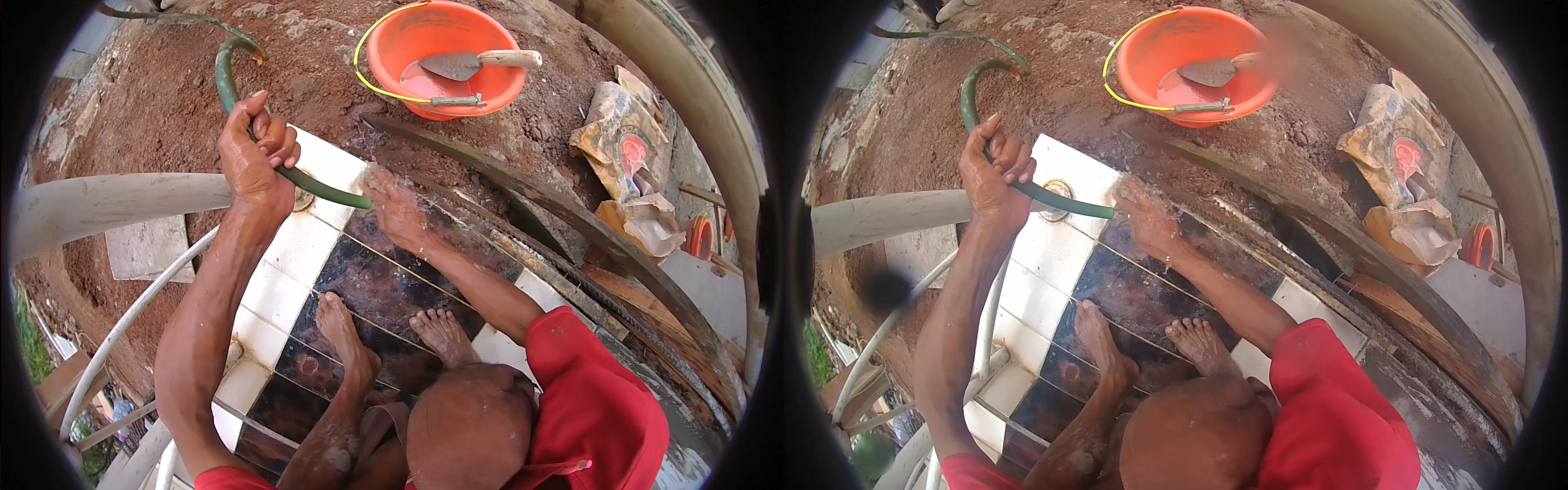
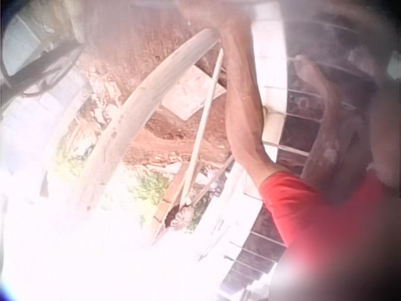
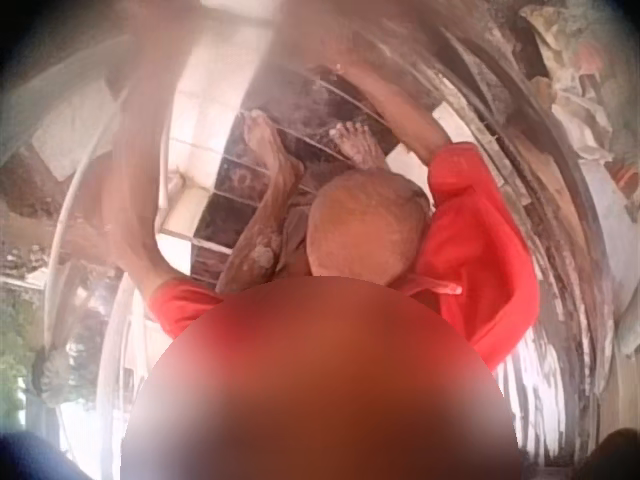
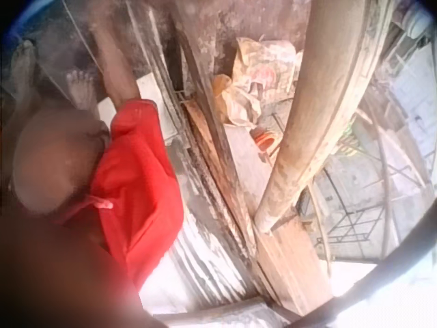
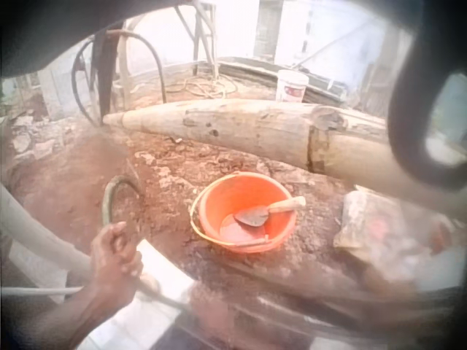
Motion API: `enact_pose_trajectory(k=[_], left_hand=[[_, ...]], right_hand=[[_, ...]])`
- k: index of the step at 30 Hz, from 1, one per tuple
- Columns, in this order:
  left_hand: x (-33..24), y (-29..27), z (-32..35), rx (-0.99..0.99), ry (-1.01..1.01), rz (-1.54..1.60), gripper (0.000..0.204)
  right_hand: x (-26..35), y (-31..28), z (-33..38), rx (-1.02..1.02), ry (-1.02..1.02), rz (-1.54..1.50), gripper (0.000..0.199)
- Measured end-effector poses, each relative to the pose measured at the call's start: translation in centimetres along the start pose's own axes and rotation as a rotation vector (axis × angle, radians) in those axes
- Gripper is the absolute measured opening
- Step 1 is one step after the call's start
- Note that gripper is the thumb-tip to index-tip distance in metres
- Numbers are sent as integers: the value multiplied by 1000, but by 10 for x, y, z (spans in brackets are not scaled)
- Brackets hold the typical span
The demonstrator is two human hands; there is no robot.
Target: The person cleans a spiral staircase by spraying water from a hose and scrubbing the white and dark tiles with a sponge. The person moves along the stairs, rinsing and wiping the surfaces repeatedly.
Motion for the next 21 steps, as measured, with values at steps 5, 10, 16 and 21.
enact_pose_trajectory(k=[5,10,16,21], left_hand=[[3,29,-14,18,-37,-15,38],[15,32,-8,-10,-194,-60,40],[-15,31,-17,-6,-92,-122,39],[-49,25,-32,-48,91,-195,39]], right_hand=[[13,-18,11,-191,-172,309,42],[-43,-73,124,-20,149,457,56],[-6,-22,86,-118,-101,446,65],[60,52,-73,-106,-243,397,52]])
Point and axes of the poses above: each hand's wrist, its own z-axis away from the middle knuckle, its own y-axis out of the palm, x = y × z, the point moved 10 cm from there along -z, towards the middle knuckle, and after that the axes turned 7 degrees about y, right-handed, at the moved point
